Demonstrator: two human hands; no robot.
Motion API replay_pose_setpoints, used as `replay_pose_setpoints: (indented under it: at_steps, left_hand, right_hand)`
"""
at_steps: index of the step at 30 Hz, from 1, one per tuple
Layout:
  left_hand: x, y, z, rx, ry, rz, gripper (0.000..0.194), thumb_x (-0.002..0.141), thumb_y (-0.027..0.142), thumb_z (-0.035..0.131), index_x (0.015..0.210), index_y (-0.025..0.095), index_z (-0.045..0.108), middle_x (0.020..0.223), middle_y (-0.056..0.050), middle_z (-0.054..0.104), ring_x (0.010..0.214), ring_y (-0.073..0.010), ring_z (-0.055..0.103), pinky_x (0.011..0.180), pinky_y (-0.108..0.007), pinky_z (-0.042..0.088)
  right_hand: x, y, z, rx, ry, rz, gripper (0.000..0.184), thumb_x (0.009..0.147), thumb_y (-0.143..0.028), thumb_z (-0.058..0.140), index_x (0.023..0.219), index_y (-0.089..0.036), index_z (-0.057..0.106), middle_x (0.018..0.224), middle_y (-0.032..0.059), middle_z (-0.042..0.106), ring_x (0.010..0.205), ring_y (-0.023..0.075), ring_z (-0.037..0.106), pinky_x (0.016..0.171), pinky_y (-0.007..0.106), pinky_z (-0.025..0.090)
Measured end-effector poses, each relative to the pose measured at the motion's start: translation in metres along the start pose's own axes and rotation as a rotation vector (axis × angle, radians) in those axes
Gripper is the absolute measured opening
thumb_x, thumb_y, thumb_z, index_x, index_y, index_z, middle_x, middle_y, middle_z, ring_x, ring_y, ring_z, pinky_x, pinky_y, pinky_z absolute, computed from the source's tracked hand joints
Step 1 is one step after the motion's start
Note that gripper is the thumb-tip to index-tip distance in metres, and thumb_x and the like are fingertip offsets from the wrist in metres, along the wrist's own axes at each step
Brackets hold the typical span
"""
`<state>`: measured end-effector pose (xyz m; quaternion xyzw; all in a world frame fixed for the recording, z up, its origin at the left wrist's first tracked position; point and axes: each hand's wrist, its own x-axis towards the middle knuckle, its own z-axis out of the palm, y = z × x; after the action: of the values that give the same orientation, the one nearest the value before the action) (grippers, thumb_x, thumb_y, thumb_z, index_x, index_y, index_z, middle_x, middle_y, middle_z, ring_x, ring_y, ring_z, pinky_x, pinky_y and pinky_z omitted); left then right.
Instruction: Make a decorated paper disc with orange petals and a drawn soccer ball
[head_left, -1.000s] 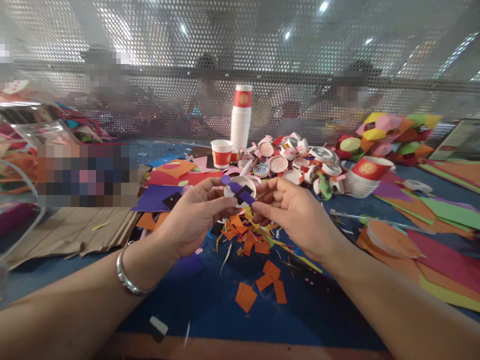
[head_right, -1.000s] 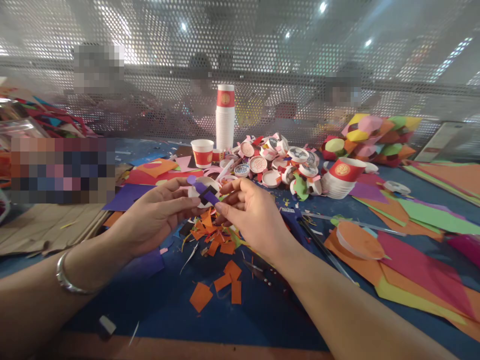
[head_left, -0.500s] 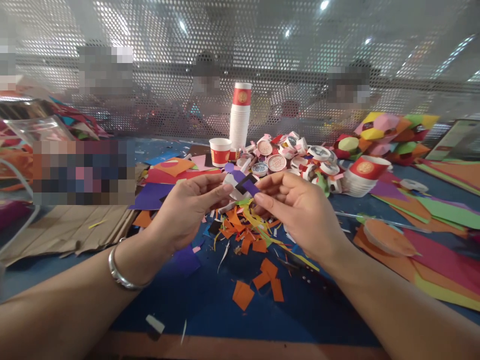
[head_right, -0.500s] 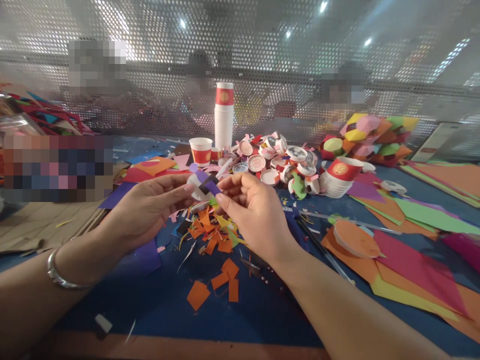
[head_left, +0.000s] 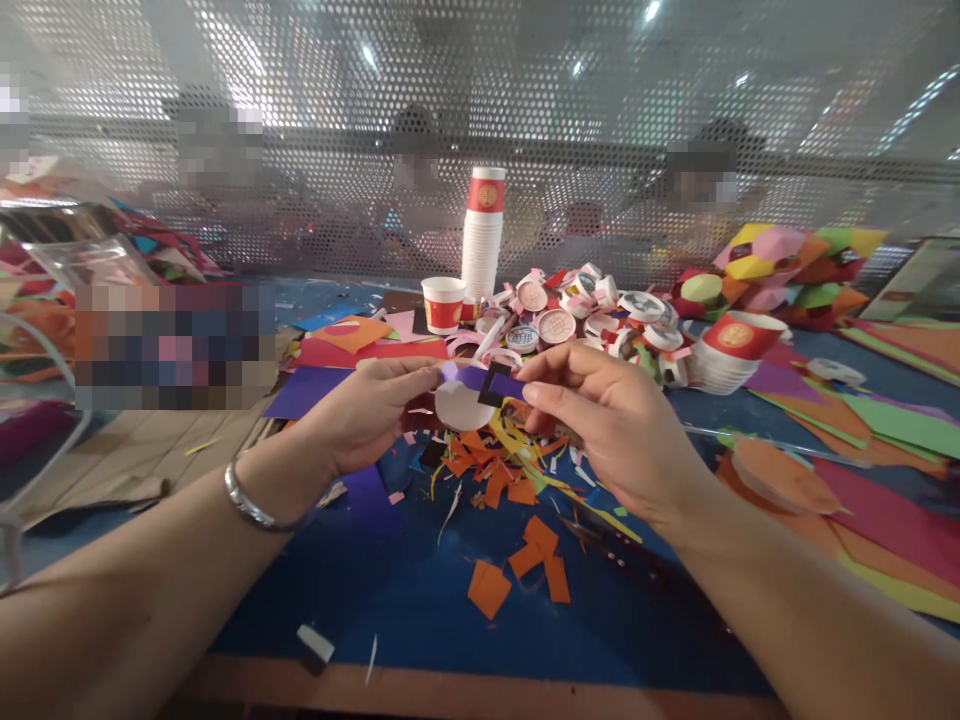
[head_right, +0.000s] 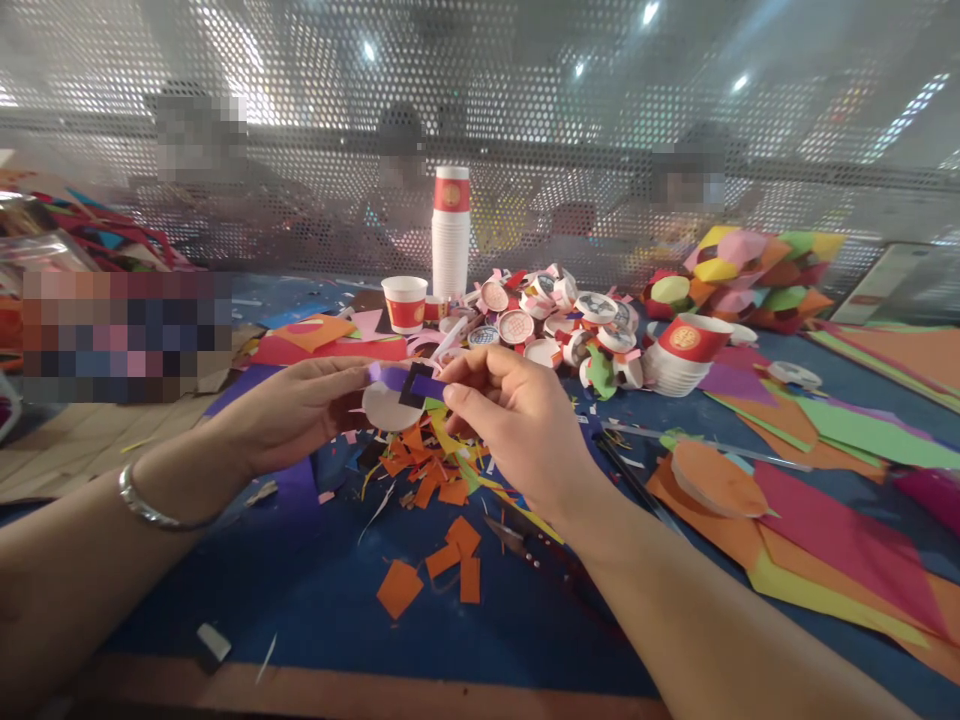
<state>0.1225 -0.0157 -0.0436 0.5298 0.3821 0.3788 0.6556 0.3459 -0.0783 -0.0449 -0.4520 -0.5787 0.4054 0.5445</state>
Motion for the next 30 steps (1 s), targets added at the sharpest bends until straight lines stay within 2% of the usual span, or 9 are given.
replay_pose_setpoints:
  at_steps: [4,7,10,12,19,25,30]
  left_hand:
    - [0.003,0.001,-0.005,0.003,-0.017,-0.060,0.027,0.079,0.040,0.087,0.083,0.014,0.080,0.080,-0.009,0.075,0.067,-0.0161,0.067,0.059,-0.025,0.054]
    - [0.003,0.002,-0.006,0.028,-0.023,-0.098,0.029,0.075,0.041,0.090,0.084,0.015,0.081,0.080,-0.008,0.075,0.064,-0.0153,0.066,0.053,-0.023,0.050]
    - [0.002,0.003,-0.003,0.065,-0.031,-0.115,0.031,0.076,0.039,0.090,0.096,0.017,0.084,0.084,-0.008,0.077,0.061,-0.0136,0.063,0.050,-0.022,0.047]
    - [0.000,0.004,0.000,0.085,-0.036,-0.115,0.030,0.076,0.038,0.090,0.097,0.018,0.085,0.082,-0.008,0.077,0.058,-0.0125,0.060,0.048,-0.023,0.046]
    - [-0.006,0.007,0.009,0.147,-0.132,-0.127,0.030,0.077,0.040,0.089,0.093,0.015,0.082,0.087,-0.007,0.076,0.071,-0.0135,0.066,0.060,-0.022,0.055]
    - [-0.007,0.008,0.012,0.170,-0.161,-0.124,0.028,0.080,0.037,0.088,0.091,0.014,0.078,0.083,-0.003,0.073,0.064,-0.0085,0.062,0.053,-0.017,0.049]
    - [-0.007,0.007,0.010,0.087,-0.187,-0.132,0.020,0.086,0.030,0.083,0.098,0.014,0.078,0.099,-0.008,0.079,0.085,-0.0152,0.073,0.075,-0.024,0.059]
  right_hand:
    - [0.000,-0.002,0.000,0.063,-0.003,0.061,0.003,0.084,-0.023,0.072,0.085,-0.022,0.070,0.062,-0.0022,0.066,0.060,0.0119,0.064,0.058,0.025,0.051]
    - [0.000,-0.003,0.000,0.084,-0.015,0.081,0.003,0.083,-0.024,0.072,0.085,-0.022,0.070,0.062,-0.0025,0.065,0.059,0.0117,0.063,0.057,0.026,0.050]
    - [-0.001,-0.003,0.001,0.075,-0.090,0.092,0.004,0.083,-0.023,0.072,0.085,-0.021,0.069,0.065,-0.0026,0.065,0.057,0.0109,0.061,0.057,0.026,0.050]
    - [-0.001,-0.003,0.003,0.046,-0.162,0.103,0.004,0.082,-0.023,0.072,0.083,-0.021,0.069,0.068,-0.0029,0.064,0.057,0.0103,0.061,0.058,0.026,0.051]
    - [-0.001,0.001,0.006,-0.073,-0.263,0.161,0.006,0.080,-0.022,0.069,0.085,-0.020,0.069,0.075,-0.0023,0.065,0.060,0.0101,0.061,0.058,0.026,0.049]
    - [-0.001,0.006,0.006,-0.111,-0.253,0.143,0.008,0.082,-0.025,0.070,0.088,-0.020,0.068,0.078,-0.0010,0.067,0.063,0.0117,0.062,0.060,0.028,0.049]
    - [-0.001,0.007,0.005,-0.097,-0.226,0.109,0.014,0.082,-0.029,0.075,0.087,-0.021,0.065,0.076,-0.0024,0.065,0.065,0.0125,0.061,0.061,0.029,0.051]
